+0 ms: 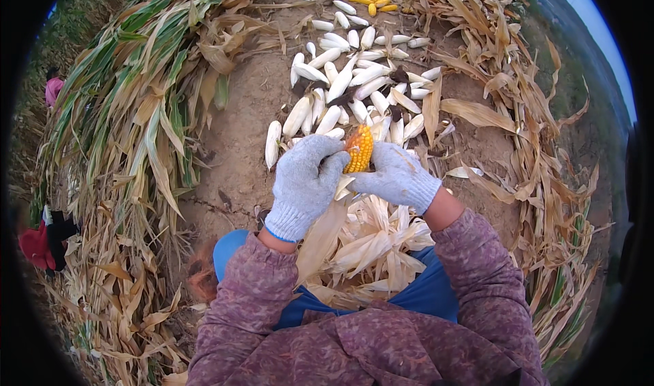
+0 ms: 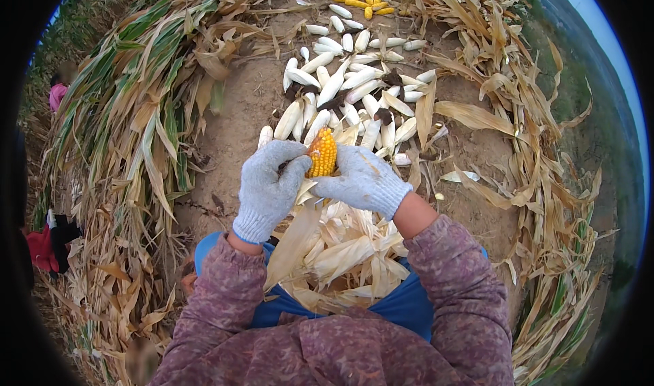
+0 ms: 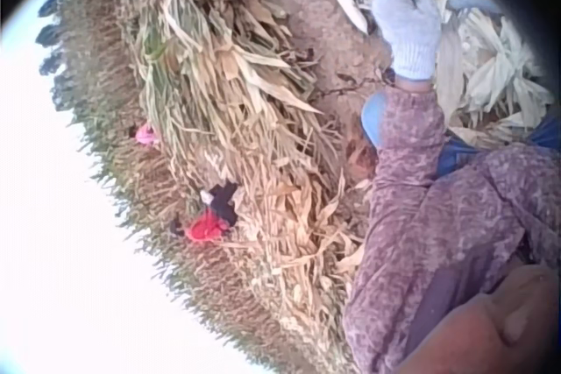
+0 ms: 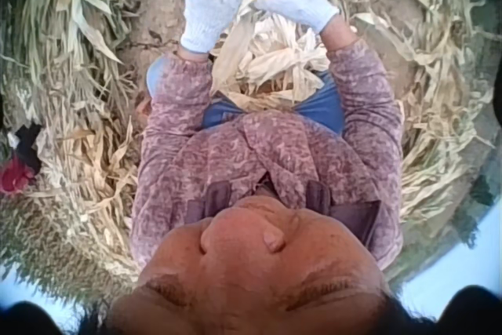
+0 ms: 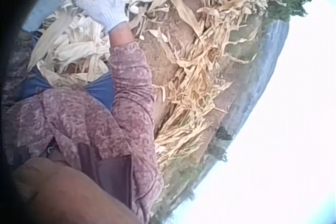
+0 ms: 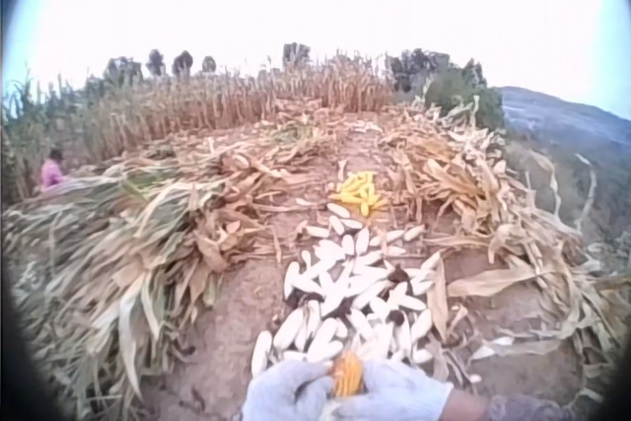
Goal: The person sits on the ground in a cornfield and shucks corn cobs by hand, removing husks and silk. Shucked cobs are placed in a pile, and husks are discarded nearby.
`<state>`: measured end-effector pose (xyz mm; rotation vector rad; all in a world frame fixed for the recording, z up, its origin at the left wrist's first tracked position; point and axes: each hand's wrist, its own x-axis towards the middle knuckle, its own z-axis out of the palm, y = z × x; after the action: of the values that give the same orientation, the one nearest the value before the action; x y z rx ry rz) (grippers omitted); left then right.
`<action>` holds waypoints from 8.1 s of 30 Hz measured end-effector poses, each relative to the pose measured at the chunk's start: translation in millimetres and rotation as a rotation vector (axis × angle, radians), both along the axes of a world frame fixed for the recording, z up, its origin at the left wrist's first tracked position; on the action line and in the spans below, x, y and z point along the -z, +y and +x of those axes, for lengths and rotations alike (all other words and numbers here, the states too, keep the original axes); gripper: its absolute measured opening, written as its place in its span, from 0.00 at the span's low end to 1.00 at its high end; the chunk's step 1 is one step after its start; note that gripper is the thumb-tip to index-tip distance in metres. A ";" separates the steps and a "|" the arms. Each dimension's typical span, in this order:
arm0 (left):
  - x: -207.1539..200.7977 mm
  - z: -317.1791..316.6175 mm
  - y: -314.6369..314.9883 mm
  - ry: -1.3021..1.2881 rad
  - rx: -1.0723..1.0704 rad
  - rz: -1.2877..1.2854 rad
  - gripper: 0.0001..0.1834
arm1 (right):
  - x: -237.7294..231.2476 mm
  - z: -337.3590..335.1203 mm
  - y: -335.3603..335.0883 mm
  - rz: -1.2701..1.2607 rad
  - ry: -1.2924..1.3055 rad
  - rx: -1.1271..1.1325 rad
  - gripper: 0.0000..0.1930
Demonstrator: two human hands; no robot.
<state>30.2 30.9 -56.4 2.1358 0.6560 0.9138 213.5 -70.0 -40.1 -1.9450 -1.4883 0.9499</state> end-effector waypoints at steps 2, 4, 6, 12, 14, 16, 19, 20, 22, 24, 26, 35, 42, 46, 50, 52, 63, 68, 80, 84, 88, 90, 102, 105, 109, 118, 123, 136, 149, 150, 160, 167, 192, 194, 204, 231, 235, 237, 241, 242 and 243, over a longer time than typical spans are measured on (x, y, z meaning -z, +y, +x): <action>-3.8 0.4 0.2 0.010 -0.015 0.031 0.08 | 0.3 -0.4 0.1 0.008 0.001 0.009 0.32; -4.9 -0.1 2.6 0.006 -0.036 -0.070 0.07 | -3.8 -1.9 1.4 -0.002 0.052 0.030 0.31; -4.6 -1.6 7.0 -0.020 -0.052 -0.206 0.07 | -13.2 -4.6 0.4 -0.033 0.154 0.069 0.30; 11.7 -9.6 26.6 -0.220 -0.081 -0.613 0.07 | 5.8 1.8 -2.9 0.130 0.365 0.149 0.26; 7.7 -14.8 31.0 -0.302 -0.114 -0.840 0.08 | 7.5 1.7 -6.3 0.146 0.416 0.217 0.26; 4.1 -17.2 36.4 -0.449 -0.144 -0.986 0.09 | 13.7 3.3 -7.7 0.205 0.446 0.275 0.30; 4.2 -35.3 55.5 -0.671 -0.123 -1.055 0.09 | 5.4 10.7 -9.1 0.164 0.414 0.337 0.31; 4.5 -44.5 62.4 -0.713 -0.116 -1.032 0.09 | 6.1 12.2 -8.4 0.187 0.416 0.369 0.30; -7.4 -62.5 68.7 -0.769 -0.173 -0.974 0.09 | 8.9 19.9 -7.9 0.238 0.467 0.438 0.29; -17.2 -87.2 76.6 -0.783 -0.236 -0.875 0.09 | 9.6 29.2 -6.9 0.292 0.539 0.499 0.28; -19.4 -120.5 84.9 -0.811 -0.259 -0.778 0.08 | 10.4 37.3 -7.4 0.353 0.592 0.542 0.25; 57.2 -367.7 46.0 -0.234 -0.920 -0.594 0.14 | 19.8 55.7 -8.6 0.415 0.645 0.686 0.14; 132.5 -478.5 5.2 0.318 -1.090 -0.683 0.21 | 38.4 52.2 -1.9 0.344 0.564 0.610 0.12; 143.9 -470.0 -0.4 -0.081 -1.143 -0.818 0.31 | 34.2 38.0 3.2 0.322 0.538 0.548 0.12; 173.6 -502.6 -9.0 0.717 -0.896 -0.762 0.51 | 36.9 32.0 9.6 0.308 0.537 0.510 0.12; 156.7 -485.3 -7.5 0.410 -0.989 -0.948 0.51 | 39.8 33.2 7.7 0.310 0.528 0.542 0.12; 109.5 -493.1 -13.8 0.229 -0.996 -0.934 0.38 | 32.7 15.0 5.2 0.286 0.457 0.492 0.13; 101.9 -472.4 -23.8 0.126 -1.115 -0.779 0.36 | 36.0 18.4 1.6 0.276 0.484 0.483 0.17; -33.4 -298.4 20.3 0.371 -0.711 -0.176 0.23 | 13.7 6.3 -3.5 0.337 0.401 0.225 0.26; -73.5 -139.9 2.0 0.099 -0.188 -0.230 0.26 | 1.6 0.9 -7.5 0.314 0.264 0.116 0.28; -56.3 -49.2 -21.3 0.045 0.172 0.010 0.28 | -13.4 -12.4 -13.7 0.309 0.119 0.090 0.29; -30.7 -32.3 -22.5 -0.092 0.160 0.062 0.18 | -27.9 -10.8 -15.5 0.256 0.074 0.063 0.28; -15.4 -67.8 -44.3 0.172 0.096 0.140 0.08 | -9.1 7.6 -13.2 0.357 0.786 0.228 0.28; -26.9 -69.5 -36.7 0.472 0.155 0.100 0.19 | -2.7 15.9 -14.8 0.344 0.302 0.158 0.28; -47.4 -79.6 -14.4 0.267 -0.059 0.085 0.41 | -27.8 0.0 -19.8 0.304 -0.064 0.116 0.33; -5.2 -10.2 -39.0 -0.181 0.296 -0.607 0.49 | -13.2 -15.0 -18.5 0.446 0.474 0.039 0.31; 18.7 -14.7 -61.4 -0.007 0.317 -0.882 0.37 | -3.1 -15.9 -19.3 0.331 0.691 0.134 0.28; 15.3 -2.3 -45.8 0.160 0.210 -0.920 0.24 | 0.9 -9.3 -2.0 0.380 0.633 0.209 0.30; 11.2 1.8 -51.5 0.313 0.197 -0.401 0.21 | 1.4 -1.3 -1.5 0.257 0.809 0.260 0.25; 7.3 -0.1 -57.2 0.623 0.358 -0.163 0.20 | -8.4 1.7 0.0 0.129 0.828 0.239 0.23; 37.4 -0.4 -81.1 0.560 0.832 0.177 0.31 | 34.4 37.8 22.6 0.242 1.609 0.402 0.20; 23.8 -11.4 -43.8 0.459 0.325 -0.113 0.22 | 40.3 51.0 16.4 0.212 1.362 0.657 0.17; -22.8 -56.8 39.9 -0.244 -0.067 -0.645 0.08 | 20.0 116.5 125.9 0.491 1.063 0.976 0.43; -23.2 -54.9 37.2 -0.231 -0.075 -0.671 0.09 | 36.7 99.6 130.8 0.386 0.812 0.895 0.42; -31.4 -50.9 28.0 -0.042 -0.017 -0.829 0.11 | 338.1 91.7 111.8 -0.094 0.260 0.984 0.44; -18.1 -24.9 29.7 -0.162 -0.085 -0.766 0.16 | 164.7 70.2 123.0 0.008 1.188 0.479 0.21; 0.5 -18.5 38.0 -0.317 -0.175 -0.804 0.21 | 65.1 27.1 93.3 -0.052 1.054 0.283 0.25; 17.5 -10.2 36.2 -0.405 -0.092 -0.852 0.25 | 22.1 5.6 68.9 -0.089 0.892 0.188 0.27; 15.8 -5.7 11.9 -0.563 0.075 -1.142 0.27 | -11.7 -34.2 29.1 -0.068 0.376 0.094 0.30; 17.1 -6.6 8.2 -0.594 0.115 -1.224 0.26 | -14.0 -35.9 17.9 -0.013 0.273 0.103 0.30; 21.9 -8.9 5.9 -0.620 0.150 -1.304 0.26 | -12.6 -38.2 7.9 0.042 0.176 0.110 0.30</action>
<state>21.3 36.8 -78.4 0.6800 0.5110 0.6794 175.3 -62.1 -27.5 -1.8417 -1.2791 1.0053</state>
